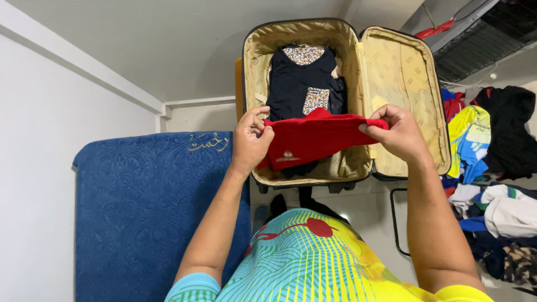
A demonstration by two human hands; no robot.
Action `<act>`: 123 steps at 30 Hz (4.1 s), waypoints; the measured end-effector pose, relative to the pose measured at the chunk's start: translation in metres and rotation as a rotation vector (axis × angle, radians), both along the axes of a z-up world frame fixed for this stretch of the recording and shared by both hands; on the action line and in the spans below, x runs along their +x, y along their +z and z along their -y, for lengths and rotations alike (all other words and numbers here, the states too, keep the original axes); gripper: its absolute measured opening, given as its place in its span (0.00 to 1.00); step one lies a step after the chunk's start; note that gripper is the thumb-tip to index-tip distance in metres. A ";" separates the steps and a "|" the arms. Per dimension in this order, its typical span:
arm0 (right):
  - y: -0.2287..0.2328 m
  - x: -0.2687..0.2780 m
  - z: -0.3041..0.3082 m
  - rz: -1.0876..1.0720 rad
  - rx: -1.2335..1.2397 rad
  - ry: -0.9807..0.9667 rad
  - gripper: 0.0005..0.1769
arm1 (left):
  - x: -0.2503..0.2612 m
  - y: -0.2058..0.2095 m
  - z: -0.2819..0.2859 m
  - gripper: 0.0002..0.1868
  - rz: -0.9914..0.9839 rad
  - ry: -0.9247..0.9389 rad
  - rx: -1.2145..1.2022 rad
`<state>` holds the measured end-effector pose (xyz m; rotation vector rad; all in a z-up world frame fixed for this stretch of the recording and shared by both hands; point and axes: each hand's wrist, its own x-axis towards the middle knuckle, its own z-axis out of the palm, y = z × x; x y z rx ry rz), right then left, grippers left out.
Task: The person unloads clothes from a suitcase by picking up items one at a time and placing them on a chair.
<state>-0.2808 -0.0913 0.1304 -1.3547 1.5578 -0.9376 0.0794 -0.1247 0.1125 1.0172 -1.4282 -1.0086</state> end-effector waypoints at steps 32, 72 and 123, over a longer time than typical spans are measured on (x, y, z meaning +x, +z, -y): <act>0.014 -0.014 0.008 -0.458 0.025 0.211 0.18 | -0.014 -0.009 0.061 0.14 0.408 -0.005 0.064; 0.071 0.015 -0.048 0.880 -0.439 -0.232 0.21 | -0.067 -0.071 0.061 0.09 -0.062 -0.439 0.266; -0.060 -0.192 -0.412 0.717 -0.259 -0.886 0.37 | -0.479 -0.055 -0.261 0.41 0.000 -1.503 0.577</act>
